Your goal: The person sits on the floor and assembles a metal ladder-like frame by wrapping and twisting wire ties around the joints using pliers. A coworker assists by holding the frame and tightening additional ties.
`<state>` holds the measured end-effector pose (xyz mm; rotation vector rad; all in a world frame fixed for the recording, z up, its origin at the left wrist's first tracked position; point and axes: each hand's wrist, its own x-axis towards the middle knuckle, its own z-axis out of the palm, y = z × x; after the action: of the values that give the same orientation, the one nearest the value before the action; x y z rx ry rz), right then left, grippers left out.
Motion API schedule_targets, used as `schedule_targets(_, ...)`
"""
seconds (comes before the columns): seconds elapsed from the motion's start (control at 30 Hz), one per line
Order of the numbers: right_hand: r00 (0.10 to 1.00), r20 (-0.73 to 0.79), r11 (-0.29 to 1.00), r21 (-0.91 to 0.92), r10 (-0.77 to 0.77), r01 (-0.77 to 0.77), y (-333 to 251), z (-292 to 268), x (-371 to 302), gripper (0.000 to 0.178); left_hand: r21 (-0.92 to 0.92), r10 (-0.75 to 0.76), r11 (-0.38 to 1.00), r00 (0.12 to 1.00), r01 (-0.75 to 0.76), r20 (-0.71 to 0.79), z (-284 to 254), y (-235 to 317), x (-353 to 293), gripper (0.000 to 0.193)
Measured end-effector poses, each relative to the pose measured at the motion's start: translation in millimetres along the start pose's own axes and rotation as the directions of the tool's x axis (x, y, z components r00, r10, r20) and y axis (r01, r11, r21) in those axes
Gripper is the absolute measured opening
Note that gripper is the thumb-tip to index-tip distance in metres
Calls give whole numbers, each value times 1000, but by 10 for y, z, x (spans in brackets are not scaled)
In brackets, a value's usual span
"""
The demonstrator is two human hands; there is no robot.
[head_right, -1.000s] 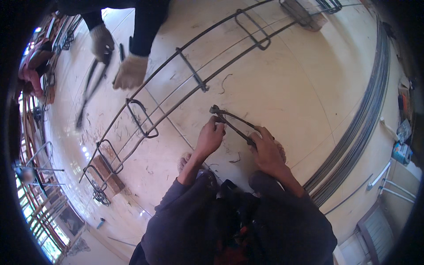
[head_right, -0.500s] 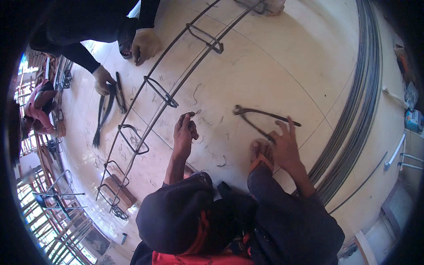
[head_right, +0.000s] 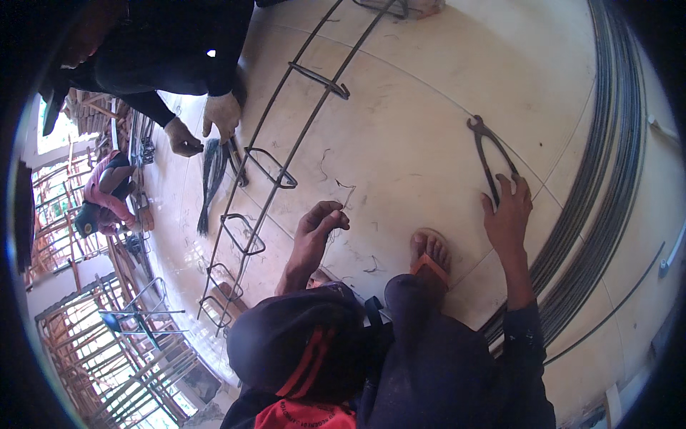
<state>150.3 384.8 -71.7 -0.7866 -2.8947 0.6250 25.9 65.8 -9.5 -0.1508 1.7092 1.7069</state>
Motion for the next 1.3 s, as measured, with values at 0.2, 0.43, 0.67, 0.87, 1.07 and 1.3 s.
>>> schedule_targets(0.2, 896, 435, 581, 753, -85, -310, -505, 78, 175, 38, 202, -5, 979, 987, -28, 158, 293, 343, -74, 14)
schedule_targets(0.43, 657, 591, 221, 798, -468, -561, -1399, -53, 491, 33, 360, -12, 931, 984, -54, 178, 339, 449, -151, 31)
schedule_targets(0.67, 790, 542, -536, 592, -288, -602, -1173, 95, 445, 28, 24, 211, 978, 972, -209, -105, 338, 236, 356, 41)
schedule_targets(0.87, 915, 293, -749, 531, -277, -396, -960, -325, 627, 28, -653, -132, 751, 991, 97, -5, 646, -72, 854, 44)
schedule_targets(1.07, 980, 197, -637, 755, -7, -156, -588, -666, 714, 29, -482, -31, 862, 967, 153, 252, 1024, -124, 1152, 47)
schedule_targets(1.3, 943, 324, 656, 696, 77, -293, -1167, -672, 655, 28, 165, 361, 870, 827, -465, 430, 990, 232, 959, 52)
